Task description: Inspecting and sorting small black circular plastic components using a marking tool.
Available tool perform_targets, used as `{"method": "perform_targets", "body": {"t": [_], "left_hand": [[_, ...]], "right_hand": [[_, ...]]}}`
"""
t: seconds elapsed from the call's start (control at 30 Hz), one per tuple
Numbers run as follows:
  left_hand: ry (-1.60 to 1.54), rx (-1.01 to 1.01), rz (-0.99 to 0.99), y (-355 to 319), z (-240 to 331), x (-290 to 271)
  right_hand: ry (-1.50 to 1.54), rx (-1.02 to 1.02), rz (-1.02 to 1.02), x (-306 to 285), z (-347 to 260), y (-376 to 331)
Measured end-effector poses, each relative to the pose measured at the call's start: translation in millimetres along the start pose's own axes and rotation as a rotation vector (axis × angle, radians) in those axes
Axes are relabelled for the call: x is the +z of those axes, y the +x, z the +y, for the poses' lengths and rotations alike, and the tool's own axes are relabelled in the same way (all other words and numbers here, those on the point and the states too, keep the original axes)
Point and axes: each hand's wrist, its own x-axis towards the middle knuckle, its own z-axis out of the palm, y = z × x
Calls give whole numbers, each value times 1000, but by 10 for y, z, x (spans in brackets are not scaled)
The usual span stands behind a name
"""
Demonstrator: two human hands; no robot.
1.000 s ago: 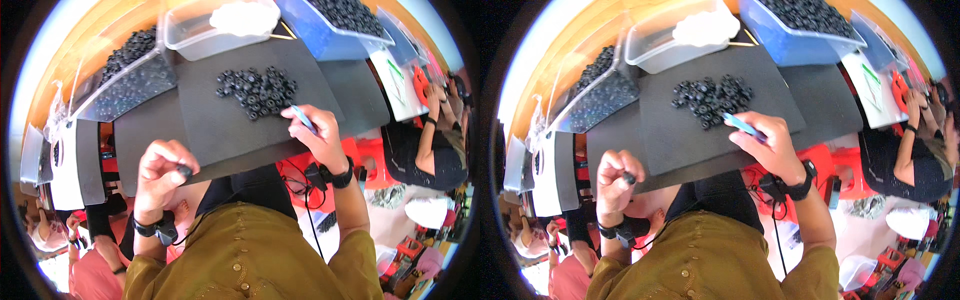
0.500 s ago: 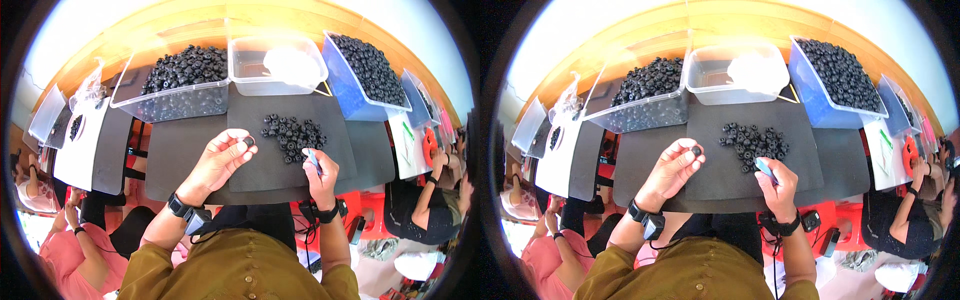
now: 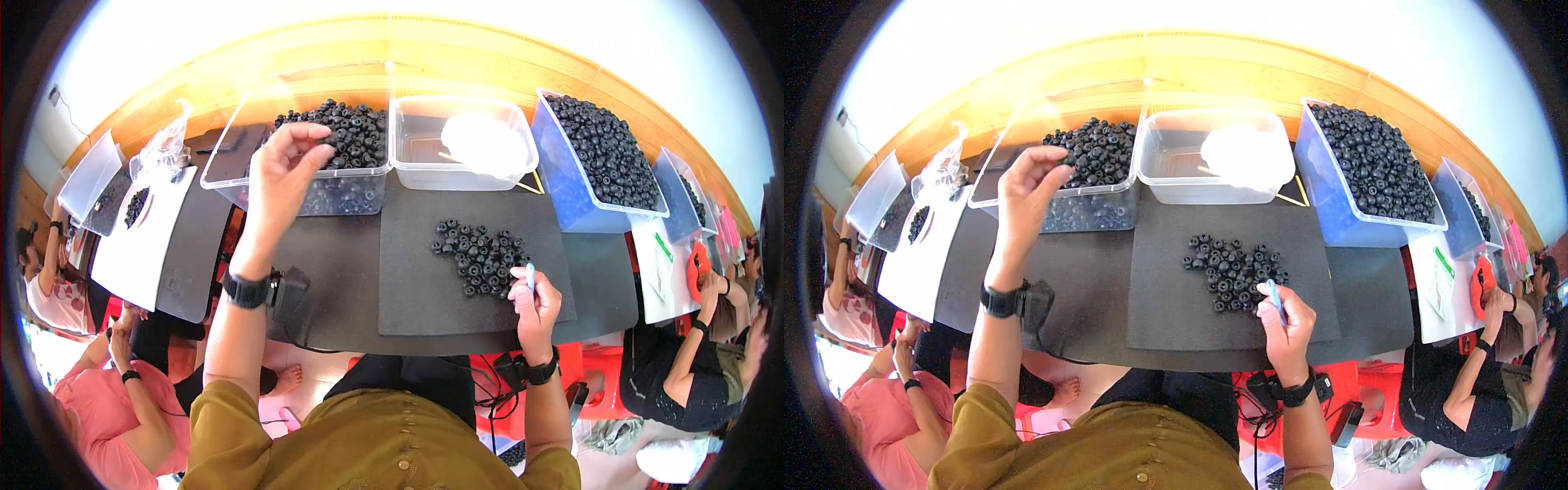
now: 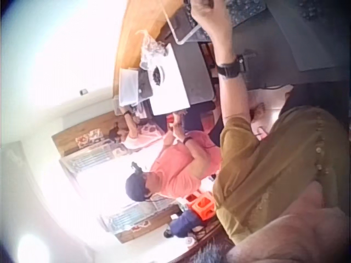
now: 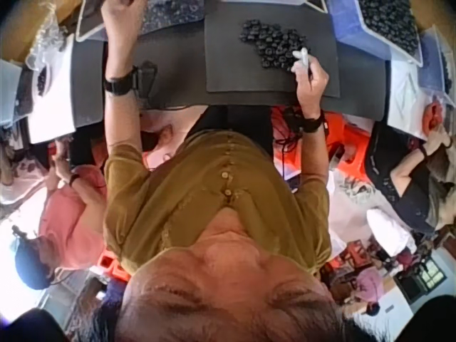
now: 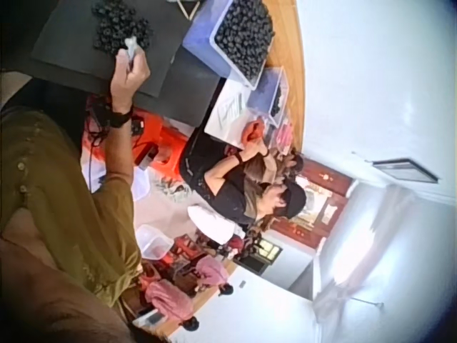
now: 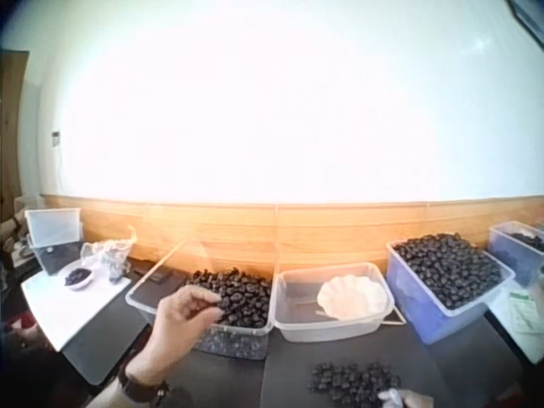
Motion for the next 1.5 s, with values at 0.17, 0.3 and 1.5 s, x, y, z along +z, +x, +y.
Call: {"method": "perform_targets", "body": {"t": [0.17,0.3,1.5], "left_hand": [[532,430,15,-144,187,367],[325,381,-400,-584,66,907],[-1274,-749,-667,-1129,-323,971]], "right_hand": [[48,64,39,-26,71,-43],[29,45,71,73,21,-59],[-172,-284,-120,431,-171,-53]]}}
